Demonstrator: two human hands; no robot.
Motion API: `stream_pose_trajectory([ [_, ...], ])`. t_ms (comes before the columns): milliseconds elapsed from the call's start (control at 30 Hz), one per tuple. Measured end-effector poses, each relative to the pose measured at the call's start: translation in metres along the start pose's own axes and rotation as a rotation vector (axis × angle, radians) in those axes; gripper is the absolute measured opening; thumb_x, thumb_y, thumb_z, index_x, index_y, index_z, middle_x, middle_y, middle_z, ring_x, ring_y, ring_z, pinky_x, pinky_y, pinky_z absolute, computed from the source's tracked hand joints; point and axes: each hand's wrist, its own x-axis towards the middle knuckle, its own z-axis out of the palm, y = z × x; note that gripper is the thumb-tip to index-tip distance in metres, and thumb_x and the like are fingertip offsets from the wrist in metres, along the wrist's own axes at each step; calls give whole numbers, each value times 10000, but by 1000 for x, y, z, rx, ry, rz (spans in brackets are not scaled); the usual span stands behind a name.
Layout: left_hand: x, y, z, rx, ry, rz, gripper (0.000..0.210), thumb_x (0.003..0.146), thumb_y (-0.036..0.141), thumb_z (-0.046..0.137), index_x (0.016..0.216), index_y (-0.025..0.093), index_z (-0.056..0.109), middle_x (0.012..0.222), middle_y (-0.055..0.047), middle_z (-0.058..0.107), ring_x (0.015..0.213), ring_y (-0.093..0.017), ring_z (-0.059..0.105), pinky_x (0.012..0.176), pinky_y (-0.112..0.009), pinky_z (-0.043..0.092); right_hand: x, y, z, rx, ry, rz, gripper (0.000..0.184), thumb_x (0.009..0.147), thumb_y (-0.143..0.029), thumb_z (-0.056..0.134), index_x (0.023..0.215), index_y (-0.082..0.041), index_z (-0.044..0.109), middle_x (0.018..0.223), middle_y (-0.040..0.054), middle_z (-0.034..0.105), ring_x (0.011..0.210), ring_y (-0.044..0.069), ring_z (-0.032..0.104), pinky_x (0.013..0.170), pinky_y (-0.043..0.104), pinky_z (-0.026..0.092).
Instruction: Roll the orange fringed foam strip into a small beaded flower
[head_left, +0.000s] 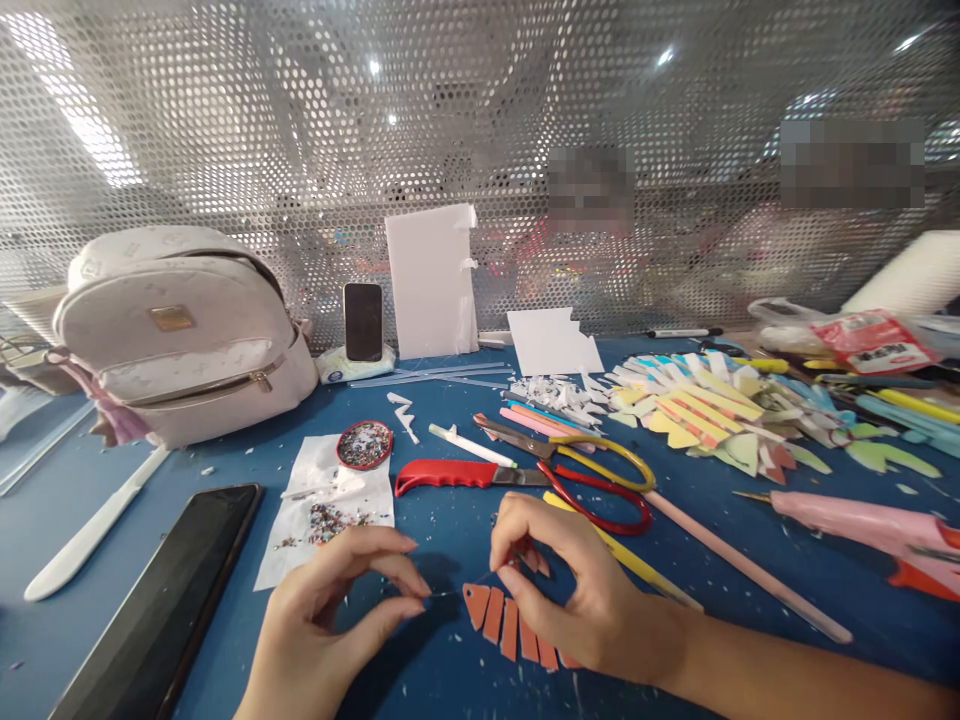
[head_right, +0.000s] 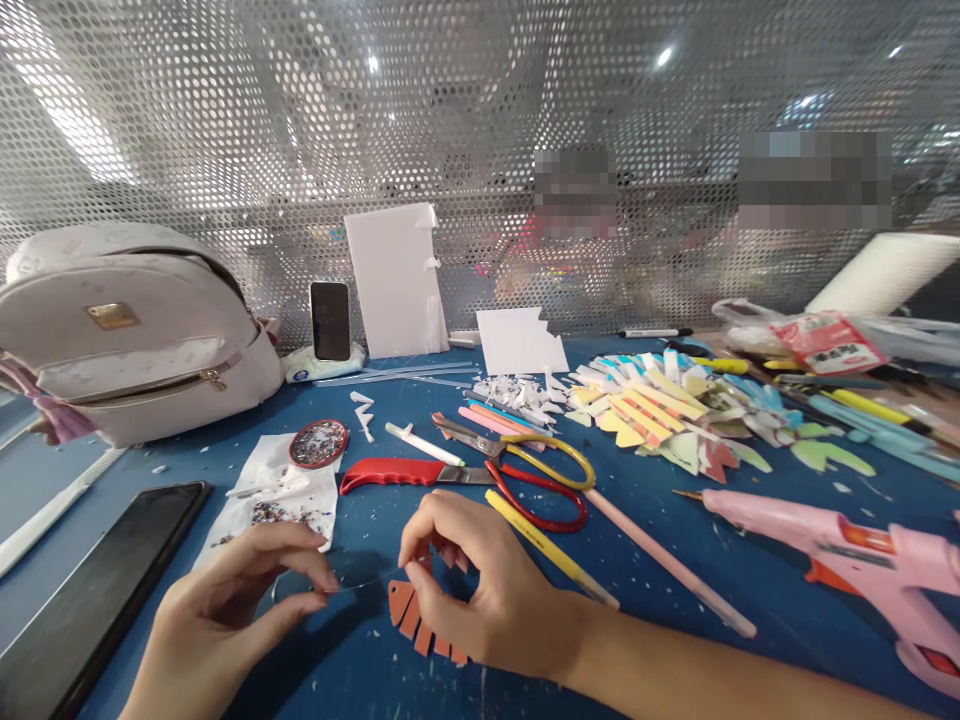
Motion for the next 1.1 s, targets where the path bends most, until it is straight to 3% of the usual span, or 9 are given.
stream_pose_trajectory([
  [300, 1, -3, -5, 49, -80, 99, 232, 775, 119, 729, 965, 243, 683, 737, 14, 784, 708, -159, 740, 734, -236, 591, 2, -2, -1, -18, 8, 5, 108, 822, -108, 472, 837, -204, 517, 725, -11, 493, 603, 111, 428, 540, 248, 375],
  [500, -2, -1, 0, -4, -26, 37, 208, 766, 133, 726, 936, 250, 702, 727, 20, 779, 699, -153, 735, 733, -226, 576, 2, 0, 1, -56, 24, -25, 111, 821, -105, 479, 838, -206, 523, 712, -15, 493, 603, 111, 430, 531, 249, 362],
  [900, -1, -3, 4, 110, -106, 50, 123, 803, 132, 681, 862, 233, 719, 745, 6, 778, 718, -168, 731, 716, -241, 563, 2, 1, 7, -107, -21, -139, 125, 847, -79, 496, 853, -198, 534, 708, -12, 571, 646, 112, 512, 626, 252, 414],
  [1100, 3, -1, 6, 227, -179, 197, 109, 853, 132, 641, 884, 229, 678, 747, 17, 739, 697, -149, 704, 682, -227, 538, 3, 2, 7, -103, -127, -99, 104, 829, -104, 556, 886, -190, 546, 751, -6, 608, 658, 116, 537, 616, 228, 415],
])
